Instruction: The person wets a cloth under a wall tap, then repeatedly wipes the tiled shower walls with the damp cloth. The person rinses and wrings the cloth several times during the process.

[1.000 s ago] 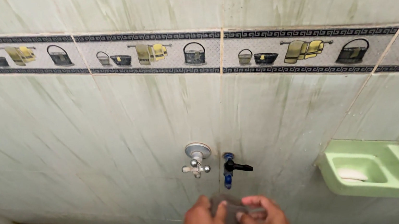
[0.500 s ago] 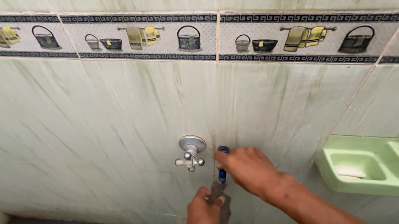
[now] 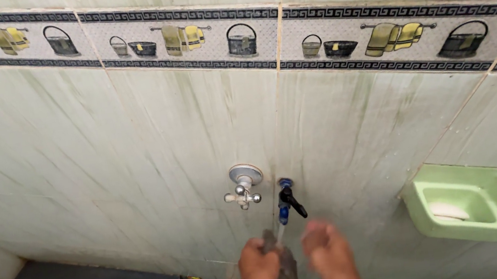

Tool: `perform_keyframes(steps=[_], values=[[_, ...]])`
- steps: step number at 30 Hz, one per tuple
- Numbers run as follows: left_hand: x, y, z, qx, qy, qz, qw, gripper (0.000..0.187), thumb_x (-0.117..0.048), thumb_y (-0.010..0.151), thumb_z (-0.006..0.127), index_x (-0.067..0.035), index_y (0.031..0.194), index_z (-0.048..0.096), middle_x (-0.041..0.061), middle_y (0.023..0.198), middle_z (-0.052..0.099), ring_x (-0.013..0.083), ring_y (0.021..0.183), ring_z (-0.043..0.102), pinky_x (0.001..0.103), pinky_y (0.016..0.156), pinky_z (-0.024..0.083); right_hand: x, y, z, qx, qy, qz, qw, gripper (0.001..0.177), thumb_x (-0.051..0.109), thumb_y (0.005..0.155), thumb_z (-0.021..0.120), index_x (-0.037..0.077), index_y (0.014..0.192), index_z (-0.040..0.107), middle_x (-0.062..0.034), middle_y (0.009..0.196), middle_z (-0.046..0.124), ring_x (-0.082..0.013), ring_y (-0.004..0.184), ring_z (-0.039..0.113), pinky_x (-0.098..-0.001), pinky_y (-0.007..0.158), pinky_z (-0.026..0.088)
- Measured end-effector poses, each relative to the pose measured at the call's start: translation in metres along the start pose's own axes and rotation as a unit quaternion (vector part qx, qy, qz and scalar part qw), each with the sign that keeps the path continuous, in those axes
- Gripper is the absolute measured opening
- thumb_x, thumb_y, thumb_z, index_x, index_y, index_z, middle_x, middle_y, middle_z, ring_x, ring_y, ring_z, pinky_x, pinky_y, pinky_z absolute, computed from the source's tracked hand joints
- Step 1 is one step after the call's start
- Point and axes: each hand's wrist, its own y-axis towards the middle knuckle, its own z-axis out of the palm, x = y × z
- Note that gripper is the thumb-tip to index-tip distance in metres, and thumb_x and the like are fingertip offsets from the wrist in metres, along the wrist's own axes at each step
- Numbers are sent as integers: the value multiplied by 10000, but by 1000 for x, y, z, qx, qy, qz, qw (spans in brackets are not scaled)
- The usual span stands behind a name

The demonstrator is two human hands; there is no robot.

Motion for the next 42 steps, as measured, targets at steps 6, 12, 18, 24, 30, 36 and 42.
perform_keyframes(steps=[6,12,18,24,30,36,42], values=[[4,-11,-13,-74,-103,-27,992,351,-326,827,763,-43,1023,692,129,868,767,243,787,719,387,751,579,19,-52,31,71,111,304,944,350,361,894,714,89,1113,700,-36,893,733,-168,713,650,-345,575,520],[3,-10,-21,-77,-24,9,997,477,-501,865,697,-57,1037,672,200,935,762,341,920,717,423,839,545,-45,-34,47,50,96,140,984,332,296,851,806,4,992,732,-68,793,731,-166,665,643,-317,618,525],[-42,-39,-44,18,77,29,996,704,-678,793,717,-21,1033,644,245,948,744,358,951,734,413,846,557,-23,-28,28,-123,-51,-81,988,286,296,877,758,26,949,697,-64,868,710,-164,781,672,-314,700,546],[-33,-32,-58,274,-21,25,961,491,-419,774,817,-11,1041,756,99,896,789,182,801,737,324,746,578,30,-19,11,-46,91,87,991,362,336,931,719,-21,982,685,-77,855,710,-148,775,625,-324,734,528],[-30,-24,-54,265,-80,5,961,317,-265,835,781,22,970,802,72,800,777,161,702,703,308,674,551,50,-15,3,-11,149,204,968,474,452,969,629,-12,970,724,-100,841,697,-193,736,614,-359,680,500],[-29,-18,-57,144,70,1,987,421,-414,843,732,-18,972,797,166,852,798,276,809,779,378,766,586,48,-39,0,112,131,198,965,495,469,887,700,114,1230,727,-43,1100,721,-151,988,621,-382,772,496],[-29,-5,-60,85,129,9,988,611,-581,914,576,-18,932,813,254,925,772,385,982,751,421,922,548,-3,-32,25,77,105,225,966,612,403,821,701,199,1394,630,-34,1307,715,-201,1165,615,-482,849,507]])
